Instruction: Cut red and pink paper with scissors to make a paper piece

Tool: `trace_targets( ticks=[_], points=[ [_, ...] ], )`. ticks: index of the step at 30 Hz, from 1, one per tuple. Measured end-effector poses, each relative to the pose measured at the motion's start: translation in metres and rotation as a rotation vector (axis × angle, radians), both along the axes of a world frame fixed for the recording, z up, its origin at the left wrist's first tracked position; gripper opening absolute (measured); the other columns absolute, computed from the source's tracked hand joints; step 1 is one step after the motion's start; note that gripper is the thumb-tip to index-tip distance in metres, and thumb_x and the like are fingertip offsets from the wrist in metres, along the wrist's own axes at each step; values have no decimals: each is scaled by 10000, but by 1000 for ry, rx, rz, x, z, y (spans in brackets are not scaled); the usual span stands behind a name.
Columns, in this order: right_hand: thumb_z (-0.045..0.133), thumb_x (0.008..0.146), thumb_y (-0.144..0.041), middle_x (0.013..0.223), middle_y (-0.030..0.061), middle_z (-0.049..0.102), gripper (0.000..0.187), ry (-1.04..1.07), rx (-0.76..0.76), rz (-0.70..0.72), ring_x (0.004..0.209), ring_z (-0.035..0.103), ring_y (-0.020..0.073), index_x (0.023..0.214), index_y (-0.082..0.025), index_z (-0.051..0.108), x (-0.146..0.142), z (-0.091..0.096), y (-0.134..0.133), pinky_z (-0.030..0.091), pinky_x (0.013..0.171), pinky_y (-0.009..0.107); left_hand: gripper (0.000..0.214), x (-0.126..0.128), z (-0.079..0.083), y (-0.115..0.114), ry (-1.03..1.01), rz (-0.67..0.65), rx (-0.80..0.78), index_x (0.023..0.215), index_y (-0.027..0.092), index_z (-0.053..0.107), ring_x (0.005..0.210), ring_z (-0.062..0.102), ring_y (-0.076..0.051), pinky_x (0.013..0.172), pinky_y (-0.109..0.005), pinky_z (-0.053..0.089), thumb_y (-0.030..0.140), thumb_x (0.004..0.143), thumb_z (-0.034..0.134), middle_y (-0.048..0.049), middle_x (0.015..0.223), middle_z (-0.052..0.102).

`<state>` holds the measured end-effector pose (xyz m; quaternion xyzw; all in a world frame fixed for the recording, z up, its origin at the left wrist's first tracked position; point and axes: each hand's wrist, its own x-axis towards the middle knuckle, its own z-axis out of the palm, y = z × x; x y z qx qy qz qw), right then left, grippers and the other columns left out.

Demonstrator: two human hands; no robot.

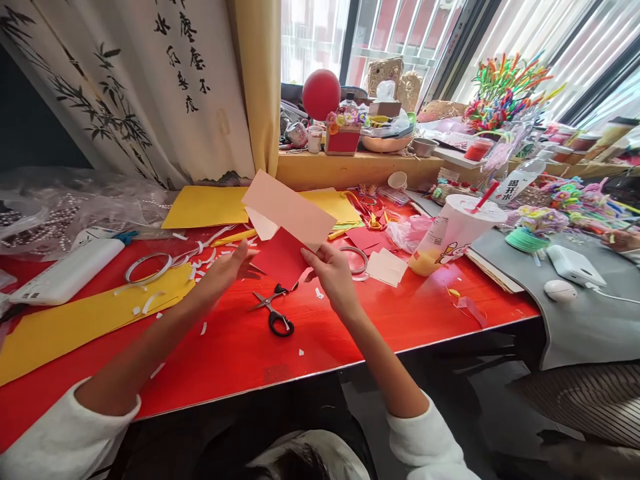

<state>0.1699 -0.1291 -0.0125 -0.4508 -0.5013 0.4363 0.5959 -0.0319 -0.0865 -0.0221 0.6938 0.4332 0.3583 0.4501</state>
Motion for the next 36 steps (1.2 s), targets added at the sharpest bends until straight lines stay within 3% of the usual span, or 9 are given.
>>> trace_targets(
  ticks=[4,6,11,14,22,26,32,36],
  points=[
    [634,777,-389,891,23,667,233,50,44,-35,686,574,124,908,-199,667,-22,-7,3,504,502,229,349,10,8,-16,-70,119,-8,754,181,621,697,598,-159,658,-272,450,530,769,606,-13,719,648],
    [634,784,-393,855,21,661,232,74,48,-48,679,581,121,883,-186,661,-27,-10,3,518,520,235,313,10,8,-18,-99,176,15,737,183,609,639,562,-143,611,-268,426,493,748,646,6,658,615],
    [711,733,-373,650,-39,546,223,171,-20,-43,556,602,104,779,-173,623,-29,-16,0,519,537,240,320,12,7,-20,-305,229,45,622,185,484,552,462,-93,543,-238,384,408,741,680,53,566,484],
    [721,725,-383,605,-51,498,246,213,-23,-66,550,620,114,724,-180,582,-31,-19,-2,530,573,251,280,16,7,-25,-422,175,-20,649,178,504,621,533,-106,599,-245,444,372,749,678,39,642,567],
    [710,728,-364,826,3,647,225,238,9,-53,691,633,134,843,-195,616,-36,-15,-7,578,647,281,237,17,8,-29,-454,142,-101,769,153,658,743,641,-172,743,-320,520,383,733,697,-26,802,714],
    [727,710,-337,803,3,655,188,280,-26,-45,674,617,118,779,-186,638,-34,-16,-5,577,643,258,246,17,8,-27,-465,113,-90,854,148,686,812,651,-185,788,-326,518,368,743,692,-38,868,726],
    [762,680,-335,643,-5,640,220,312,1,-78,603,643,135,596,-183,626,-34,-20,-7,582,651,281,275,16,6,-28,-389,180,-55,748,163,633,720,616,-175,677,-307,501,437,757,656,-16,744,680],
    [746,672,-420,610,20,662,260,352,-66,60,602,683,197,612,-180,665,-33,-17,-7,585,669,343,264,15,8,-26,-360,207,12,735,181,599,753,603,-186,664,-305,487,439,783,619,-10,734,653]
  ],
)
